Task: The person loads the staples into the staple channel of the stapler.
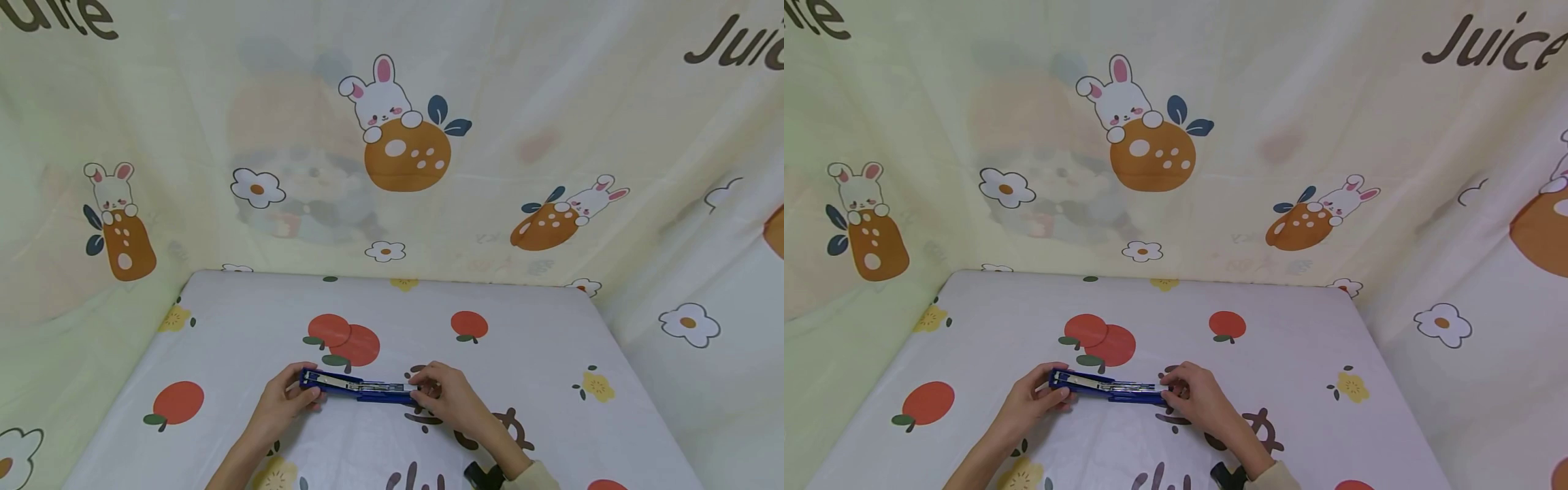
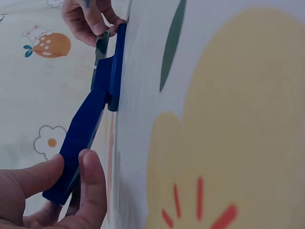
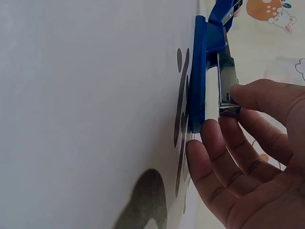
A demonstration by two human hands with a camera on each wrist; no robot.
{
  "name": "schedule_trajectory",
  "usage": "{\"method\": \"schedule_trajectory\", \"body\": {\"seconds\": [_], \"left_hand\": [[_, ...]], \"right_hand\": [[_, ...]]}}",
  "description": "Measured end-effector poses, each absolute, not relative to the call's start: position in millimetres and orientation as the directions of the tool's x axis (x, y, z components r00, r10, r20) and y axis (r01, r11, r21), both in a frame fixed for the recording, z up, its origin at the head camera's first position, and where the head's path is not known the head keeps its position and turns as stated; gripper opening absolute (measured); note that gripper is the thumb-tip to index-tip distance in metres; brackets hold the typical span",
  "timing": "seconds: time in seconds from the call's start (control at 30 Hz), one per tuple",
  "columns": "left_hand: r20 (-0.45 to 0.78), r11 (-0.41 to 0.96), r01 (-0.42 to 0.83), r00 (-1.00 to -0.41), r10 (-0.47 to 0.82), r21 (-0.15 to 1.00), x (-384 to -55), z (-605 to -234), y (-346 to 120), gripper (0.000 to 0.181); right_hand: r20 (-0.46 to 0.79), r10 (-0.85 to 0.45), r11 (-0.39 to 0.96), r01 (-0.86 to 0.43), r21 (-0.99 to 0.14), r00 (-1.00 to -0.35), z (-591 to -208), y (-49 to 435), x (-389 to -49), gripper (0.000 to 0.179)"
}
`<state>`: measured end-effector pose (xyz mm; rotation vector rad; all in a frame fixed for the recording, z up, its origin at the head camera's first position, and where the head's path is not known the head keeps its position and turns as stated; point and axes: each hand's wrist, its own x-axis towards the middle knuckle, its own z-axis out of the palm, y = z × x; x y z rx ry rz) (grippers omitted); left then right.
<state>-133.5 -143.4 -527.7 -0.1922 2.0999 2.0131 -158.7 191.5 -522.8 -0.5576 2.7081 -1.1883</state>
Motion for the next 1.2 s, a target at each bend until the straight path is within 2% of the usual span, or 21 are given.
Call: {"method": "schedule_trajectory", "body": {"seconds": [0.6, 1.2], "left_hand": [[-0.26, 0.066, -0.256, -0.964, 0.054, 0.964, -134, -528, -143, 0.044], [-0.259, 0.058, -0.255, -0.963, 0.07, 0.965, -134, -529, -145, 0.044]], "right_hand": [[0.015, -0.361, 0.618, -0.252, -0.745, -0.932, -524, 190, -156, 0.015], [0.053, -0.269, 0.639, -0.22, -0.738, -0.962, -527, 186, -146, 0.019]]}}
